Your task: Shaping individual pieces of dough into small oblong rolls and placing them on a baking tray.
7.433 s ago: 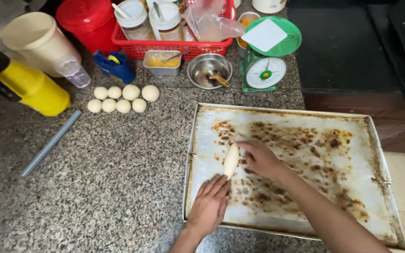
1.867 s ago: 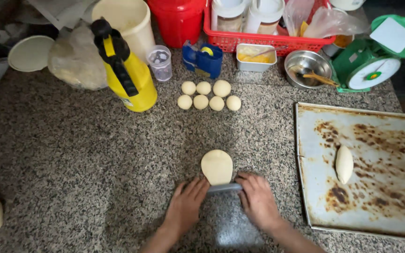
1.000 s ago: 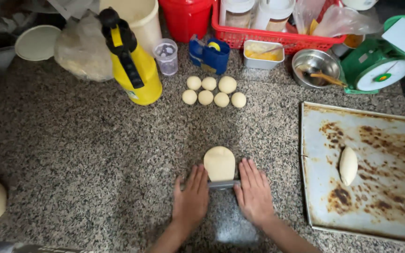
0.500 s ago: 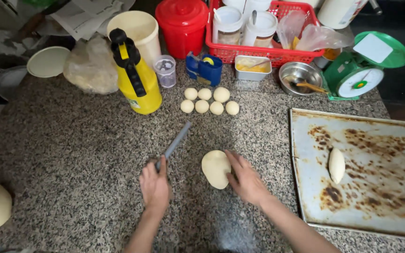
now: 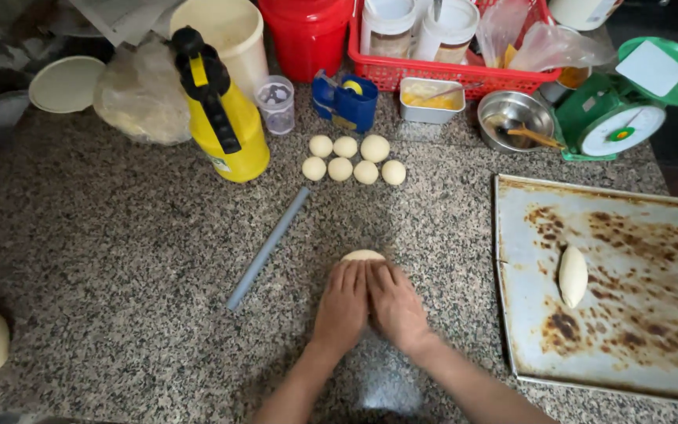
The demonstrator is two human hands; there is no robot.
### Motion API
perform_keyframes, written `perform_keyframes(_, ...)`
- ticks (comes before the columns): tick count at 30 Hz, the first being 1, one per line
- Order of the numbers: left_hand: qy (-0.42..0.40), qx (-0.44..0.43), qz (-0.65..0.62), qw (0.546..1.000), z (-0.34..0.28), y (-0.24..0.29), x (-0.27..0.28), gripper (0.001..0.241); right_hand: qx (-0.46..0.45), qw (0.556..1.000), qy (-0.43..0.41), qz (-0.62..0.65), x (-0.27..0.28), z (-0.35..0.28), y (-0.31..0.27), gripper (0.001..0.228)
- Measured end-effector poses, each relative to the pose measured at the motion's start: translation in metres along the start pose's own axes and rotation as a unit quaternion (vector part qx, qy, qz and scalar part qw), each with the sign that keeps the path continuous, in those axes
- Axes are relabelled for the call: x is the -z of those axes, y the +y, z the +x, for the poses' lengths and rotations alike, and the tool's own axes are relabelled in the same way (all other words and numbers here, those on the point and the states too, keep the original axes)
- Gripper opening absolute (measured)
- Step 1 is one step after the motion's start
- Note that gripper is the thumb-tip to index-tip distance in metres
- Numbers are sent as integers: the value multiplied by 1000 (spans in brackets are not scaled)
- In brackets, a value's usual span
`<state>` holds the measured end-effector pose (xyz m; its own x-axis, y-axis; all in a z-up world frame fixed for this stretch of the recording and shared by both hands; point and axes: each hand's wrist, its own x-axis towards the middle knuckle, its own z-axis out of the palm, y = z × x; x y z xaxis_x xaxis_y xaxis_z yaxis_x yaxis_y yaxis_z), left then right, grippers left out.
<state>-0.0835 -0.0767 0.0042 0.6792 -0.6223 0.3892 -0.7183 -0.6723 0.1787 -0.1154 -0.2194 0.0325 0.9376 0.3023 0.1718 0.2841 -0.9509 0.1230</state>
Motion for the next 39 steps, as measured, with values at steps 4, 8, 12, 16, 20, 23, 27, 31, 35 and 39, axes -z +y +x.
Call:
perform_keyframes(4,14,6,-37,999,3,4,8,55,58,990,-48,-121,5,2,-5,57)
perform_keyframes(8,7,13,-4,1000,1,6,9,54,6,998,42,42,2,-1,-6,54)
perform_keyframes(12,-47,36,-38,998,14,0,25,38,43,990,-129,-22,22,9,5,34)
perform_keyframes(16,47,-19,-50,997,12,-7,13,47,-78,960,99,251,19,5,14,37)
perform_keyframes(20,14,5,-88,996,-2,5,12,49,65,994,-65,-52,6,-6,2,48)
perform_keyframes(23,21,4,-77,997,-6,7,12,49,74,995,-28,-57,6,-7,-3,46)
perform_keyframes(27,37,-1,-52,998,-4,9,17,50,29,1000,-5,6,-4,-11,-5,51)
perform_keyframes(31,4,27,-69,997,11,2,30,36,114,977,-141,-115,15,1,9,36)
perform_keyframes(35,27,-12,-49,998,2,-2,17,49,-73,978,-18,196,8,-6,12,50)
perform_keyframes(39,23,11,-86,996,-6,8,16,42,-27,988,-39,150,-6,-17,1,52)
